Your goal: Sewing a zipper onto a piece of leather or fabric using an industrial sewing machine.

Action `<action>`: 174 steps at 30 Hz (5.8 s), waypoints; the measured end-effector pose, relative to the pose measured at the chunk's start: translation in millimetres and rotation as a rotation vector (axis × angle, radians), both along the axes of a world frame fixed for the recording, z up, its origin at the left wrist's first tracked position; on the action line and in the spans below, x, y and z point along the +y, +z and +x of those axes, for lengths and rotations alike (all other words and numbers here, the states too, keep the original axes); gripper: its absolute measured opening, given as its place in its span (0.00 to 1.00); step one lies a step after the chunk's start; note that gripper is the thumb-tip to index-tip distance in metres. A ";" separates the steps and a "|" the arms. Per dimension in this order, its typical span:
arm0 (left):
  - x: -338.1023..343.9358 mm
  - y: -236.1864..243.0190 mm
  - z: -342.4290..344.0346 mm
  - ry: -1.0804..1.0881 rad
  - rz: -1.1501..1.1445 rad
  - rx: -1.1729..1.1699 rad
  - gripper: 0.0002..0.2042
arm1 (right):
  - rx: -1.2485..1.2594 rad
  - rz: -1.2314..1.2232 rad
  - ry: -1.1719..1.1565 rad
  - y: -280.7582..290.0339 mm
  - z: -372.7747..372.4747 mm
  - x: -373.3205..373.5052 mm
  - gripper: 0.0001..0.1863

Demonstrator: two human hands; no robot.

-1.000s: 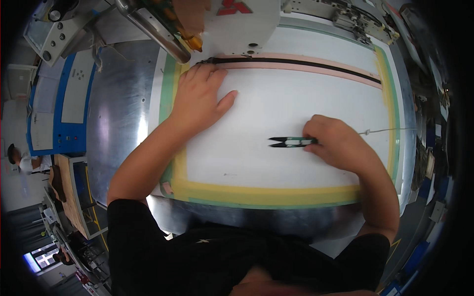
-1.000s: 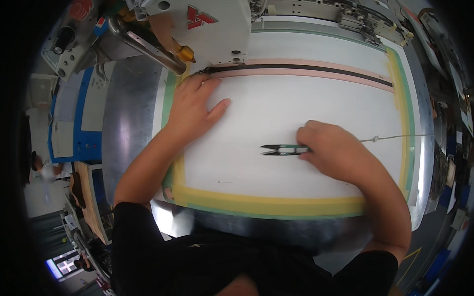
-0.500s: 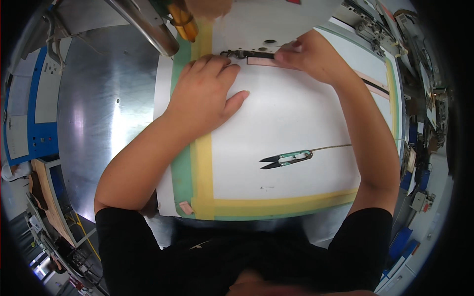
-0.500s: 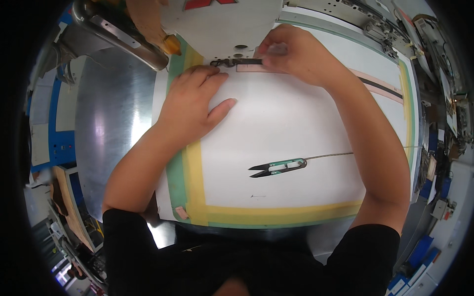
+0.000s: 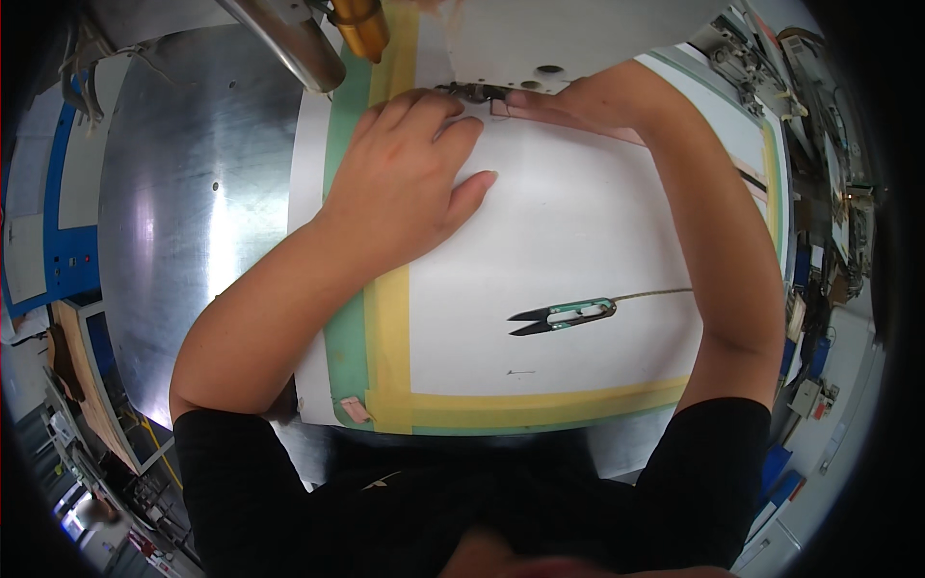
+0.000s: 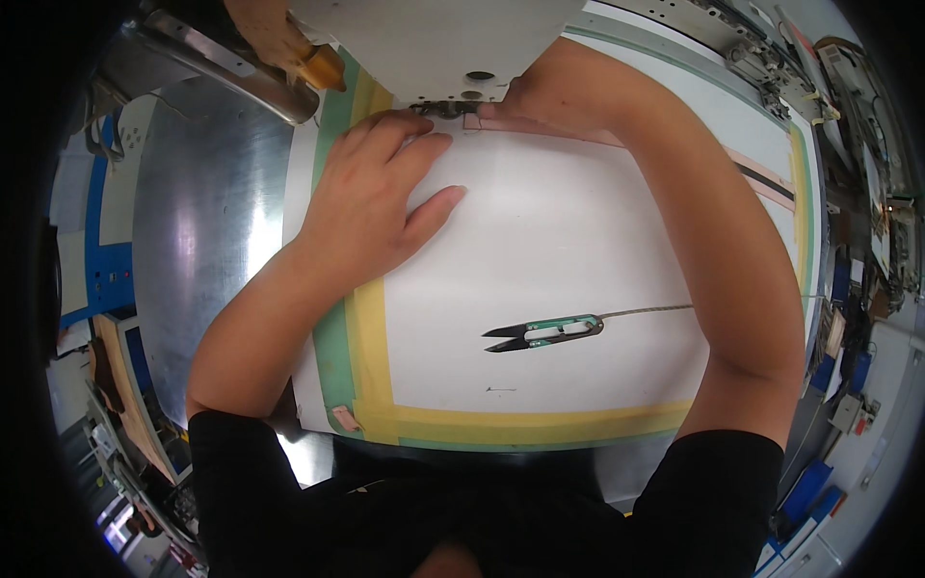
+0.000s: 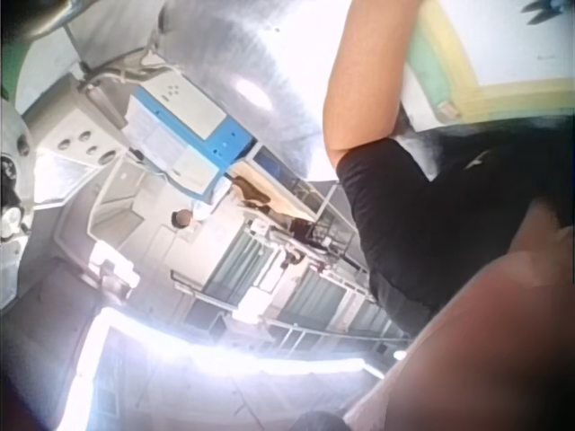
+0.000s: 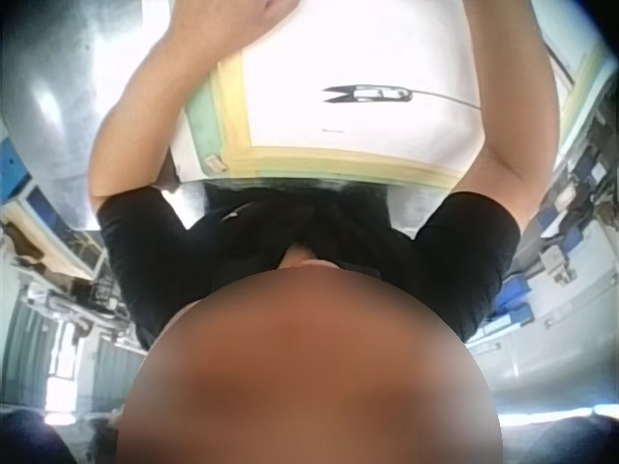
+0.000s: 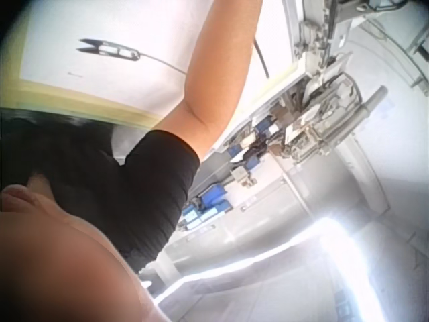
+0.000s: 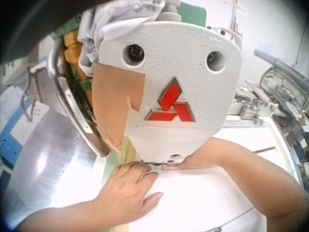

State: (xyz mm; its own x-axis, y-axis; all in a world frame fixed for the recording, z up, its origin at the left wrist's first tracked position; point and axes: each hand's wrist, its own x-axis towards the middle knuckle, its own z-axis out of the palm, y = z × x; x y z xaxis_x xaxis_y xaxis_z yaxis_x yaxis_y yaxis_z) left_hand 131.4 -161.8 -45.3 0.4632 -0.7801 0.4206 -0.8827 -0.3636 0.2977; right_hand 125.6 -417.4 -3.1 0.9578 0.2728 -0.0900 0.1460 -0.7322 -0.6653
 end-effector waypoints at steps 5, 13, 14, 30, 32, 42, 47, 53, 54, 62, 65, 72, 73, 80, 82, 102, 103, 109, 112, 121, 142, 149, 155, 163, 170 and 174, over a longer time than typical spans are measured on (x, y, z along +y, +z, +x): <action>-0.5 1.6 -0.5 0.003 0.022 0.000 0.21 | -0.427 -0.270 0.312 -17.6 22.1 -8.2 0.21; 1.0 4.8 7.9 -0.035 0.178 -0.117 0.27 | -0.396 -0.247 0.187 -30.3 48.0 -7.4 0.21; 0.5 3.3 9.8 -0.040 0.186 -0.115 0.27 | -0.390 -0.240 0.171 -35.1 50.0 -9.6 0.21; 9.0 12.0 29.1 -0.155 0.253 -0.038 0.29 | -0.306 -0.209 0.020 -39.2 26.6 -16.3 0.21; 7.2 10.8 28.8 -0.153 0.247 -0.048 0.29 | -0.299 -0.213 0.011 -35.0 26.4 -3.2 0.21; 9.3 3.6 29.6 -0.153 0.200 -0.035 0.24 | -0.333 -0.037 -0.159 -30.9 -25.5 -11.8 0.17; 6.8 -0.6 29.4 -0.162 0.144 -0.031 0.22 | -0.832 -0.465 0.224 -28.5 -47.0 13.1 0.13; 8.0 -1.5 31.7 -0.154 0.129 -0.026 0.20 | -0.856 -0.524 0.260 -32.4 -40.3 14.7 0.13; 7.8 -0.1 31.1 -0.155 0.152 -0.002 0.20 | -0.875 -0.513 0.241 -34.0 -39.4 13.3 0.13; 7.9 -3.6 30.5 -0.146 0.136 0.004 0.20 | -0.207 0.198 -0.334 -23.0 -21.5 27.9 0.10; 2.3 -0.1 31.9 -0.168 0.157 0.026 0.21 | -0.251 0.079 -0.214 -36.9 11.4 -10.1 0.10; 2.1 -4.0 30.3 -0.156 0.158 -0.008 0.24 | -0.349 -0.337 0.010 -53.0 55.4 -54.3 0.13; 1.9 -3.9 30.4 -0.169 0.161 -0.017 0.24 | -0.330 -0.310 0.015 -53.8 59.1 -57.4 0.13; -4.4 -1.9 31.0 -0.217 0.204 -0.018 0.23 | -0.208 -0.130 0.031 -57.8 86.8 -69.9 0.15; -3.3 -3.3 32.6 -0.224 0.195 -0.021 0.22 | -0.183 -0.075 0.035 -58.5 85.5 -67.0 0.16; -9.1 9.6 40.8 -0.297 0.260 -0.052 0.24 | -0.249 0.114 -0.164 -25.7 3.1 -31.9 0.17; -2.0 9.5 42.7 -0.280 0.279 -0.011 0.25 | -0.430 -0.264 -0.229 -14.1 -27.8 -19.6 0.12; 3.2 13.1 41.3 -0.310 0.351 0.012 0.28 | -0.678 -0.318 -0.035 -42.7 -87.7 3.1 0.16; 5.1 9.7 41.3 -0.323 0.324 -0.011 0.28 | -0.655 -0.398 -0.025 -37.7 -83.5 8.2 0.16; 3.0 10.2 41.9 -0.337 0.301 -0.038 0.29 | -0.670 -0.470 0.031 -33.8 -79.0 8.3 0.17; 10.2 4.0 41.0 -0.307 0.281 -0.051 0.29 | -0.667 -0.479 0.034 -32.6 -81.3 17.6 0.17; 12.9 5.2 40.5 -0.301 0.297 -0.045 0.29 | -0.651 -0.477 0.041 -30.2 -80.9 20.7 0.16; 10.9 6.1 41.9 -0.326 0.281 -0.014 0.29 | -0.623 -0.456 0.027 -29.3 -81.7 21.5 0.14; 12.1 5.0 42.6 -0.321 0.288 -0.038 0.29 | -0.635 -0.446 0.029 -28.8 -81.0 22.2 0.15; 11.4 3.5 43.0 -0.319 0.283 -0.052 0.29 | -0.639 -0.457 0.027 -29.0 -81.9 21.9 0.15; 9.8 3.0 43.3 -0.309 0.299 -0.052 0.29 | -0.628 -0.451 0.027 -30.4 -80.6 20.0 0.15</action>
